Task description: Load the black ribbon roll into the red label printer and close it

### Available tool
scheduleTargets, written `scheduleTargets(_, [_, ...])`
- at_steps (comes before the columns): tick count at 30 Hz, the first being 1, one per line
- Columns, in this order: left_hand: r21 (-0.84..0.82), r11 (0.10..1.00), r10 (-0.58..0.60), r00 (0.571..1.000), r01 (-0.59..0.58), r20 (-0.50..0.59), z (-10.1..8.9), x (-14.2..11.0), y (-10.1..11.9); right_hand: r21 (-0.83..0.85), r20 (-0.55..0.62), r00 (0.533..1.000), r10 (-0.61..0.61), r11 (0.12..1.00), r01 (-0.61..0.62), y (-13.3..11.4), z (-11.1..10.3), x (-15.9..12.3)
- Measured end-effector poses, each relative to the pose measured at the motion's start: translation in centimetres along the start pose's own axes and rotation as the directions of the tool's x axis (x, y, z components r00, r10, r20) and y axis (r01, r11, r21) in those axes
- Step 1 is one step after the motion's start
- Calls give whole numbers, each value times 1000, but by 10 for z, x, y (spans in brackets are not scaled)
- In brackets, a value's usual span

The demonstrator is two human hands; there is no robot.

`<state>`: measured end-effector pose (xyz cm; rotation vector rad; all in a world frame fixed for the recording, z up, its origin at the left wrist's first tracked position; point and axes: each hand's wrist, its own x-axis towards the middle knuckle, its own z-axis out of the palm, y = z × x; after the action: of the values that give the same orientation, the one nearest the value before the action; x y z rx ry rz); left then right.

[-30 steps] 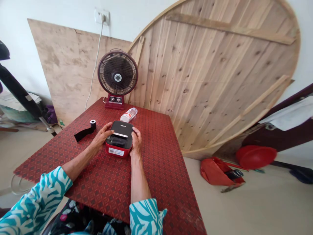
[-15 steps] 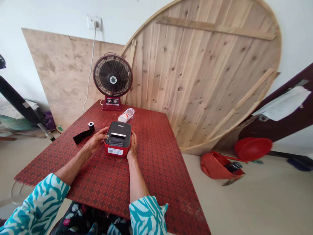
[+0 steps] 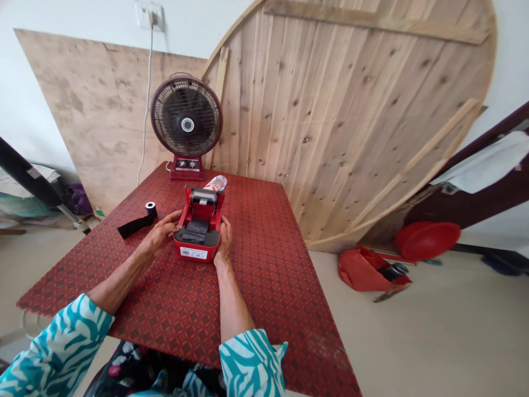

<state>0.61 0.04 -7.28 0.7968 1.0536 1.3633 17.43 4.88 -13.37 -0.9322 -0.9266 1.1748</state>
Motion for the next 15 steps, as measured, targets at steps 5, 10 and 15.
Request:
scheduleTargets(5, [2, 1000, -9, 1000, 9, -28, 1, 1, 1, 2, -24, 999, 36, 999, -36, -4, 2, -2])
scheduleTargets(10, [17, 1000, 15, 1000, -15, -25, 1, 1, 0, 13, -40, 999, 25, 1000, -25, -1, 2, 1])
scheduleTargets(15, [153, 977, 156, 987, -148, -42, -2, -1, 3, -22, -30, 1000, 7, 1000, -8, 3, 1, 4])
